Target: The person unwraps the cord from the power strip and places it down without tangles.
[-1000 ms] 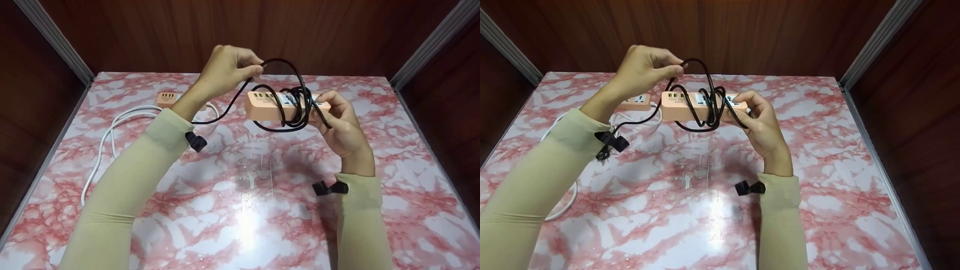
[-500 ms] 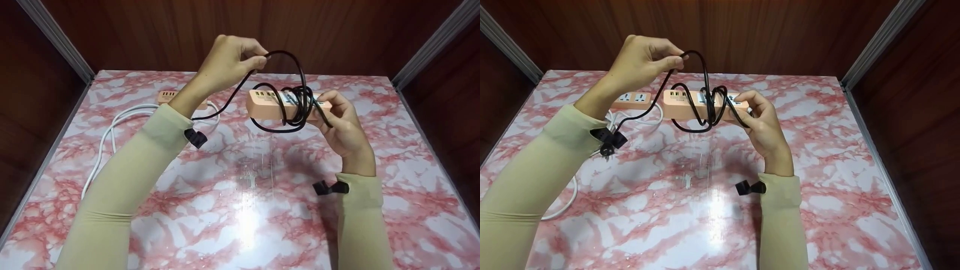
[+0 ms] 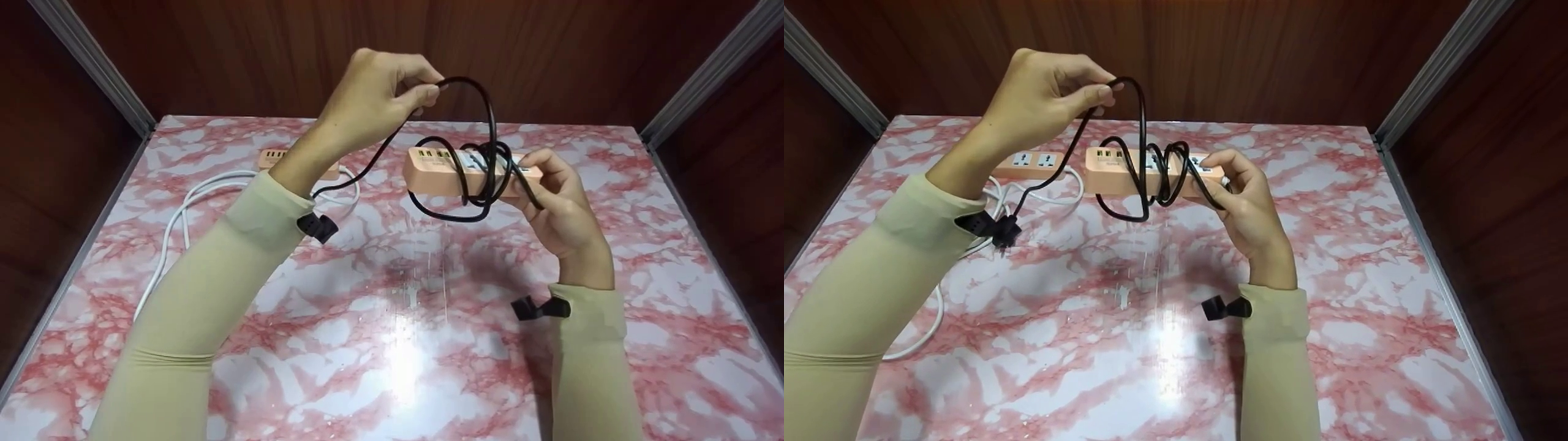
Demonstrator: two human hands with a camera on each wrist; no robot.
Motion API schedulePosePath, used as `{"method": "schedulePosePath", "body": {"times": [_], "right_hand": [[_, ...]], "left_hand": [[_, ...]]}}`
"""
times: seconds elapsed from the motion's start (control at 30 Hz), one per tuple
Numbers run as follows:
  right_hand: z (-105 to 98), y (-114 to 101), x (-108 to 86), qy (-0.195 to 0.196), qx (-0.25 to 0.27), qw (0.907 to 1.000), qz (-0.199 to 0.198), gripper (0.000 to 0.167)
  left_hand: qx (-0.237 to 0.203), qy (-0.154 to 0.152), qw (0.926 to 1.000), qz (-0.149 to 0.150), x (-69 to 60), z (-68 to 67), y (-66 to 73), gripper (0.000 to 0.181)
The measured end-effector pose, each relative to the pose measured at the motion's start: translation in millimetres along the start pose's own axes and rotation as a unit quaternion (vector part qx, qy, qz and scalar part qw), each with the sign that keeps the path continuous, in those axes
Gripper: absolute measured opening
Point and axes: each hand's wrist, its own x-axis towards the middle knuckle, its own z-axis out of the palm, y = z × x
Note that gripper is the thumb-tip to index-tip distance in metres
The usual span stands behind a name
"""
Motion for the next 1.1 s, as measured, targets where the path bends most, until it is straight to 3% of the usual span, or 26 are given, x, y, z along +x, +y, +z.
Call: {"method": "schedulePosePath", "body": {"times": [0.2,0.5,0.83,1.1], "right_hand": [[-1.1,1.3,0.5,-0.002,0.013,0.9999,0.004,0.012],[-1.6,2.4,0.5,0.023,-0.01,0.9997,0.002,0.01],[-5.1,1.2,-0.1,0.048,-0.023,0.9986,-0.001,0.012],[-5.5,1.4,-0.7,0.063,-0.031,0.9975,-0.003,0.013]], "left_hand": [[0.023,0.011,0.9996,0.015,-4.2,-4.3,2.4,0.015],[0.019,0.017,0.9994,0.023,-13.6,-9.8,5.9,0.015],[0.017,0.027,0.9964,0.079,-28.7,-8.8,6.8,0.016],[0.034,0.041,0.9887,0.14,-44.4,-9.0,0.3,0.014]]}}
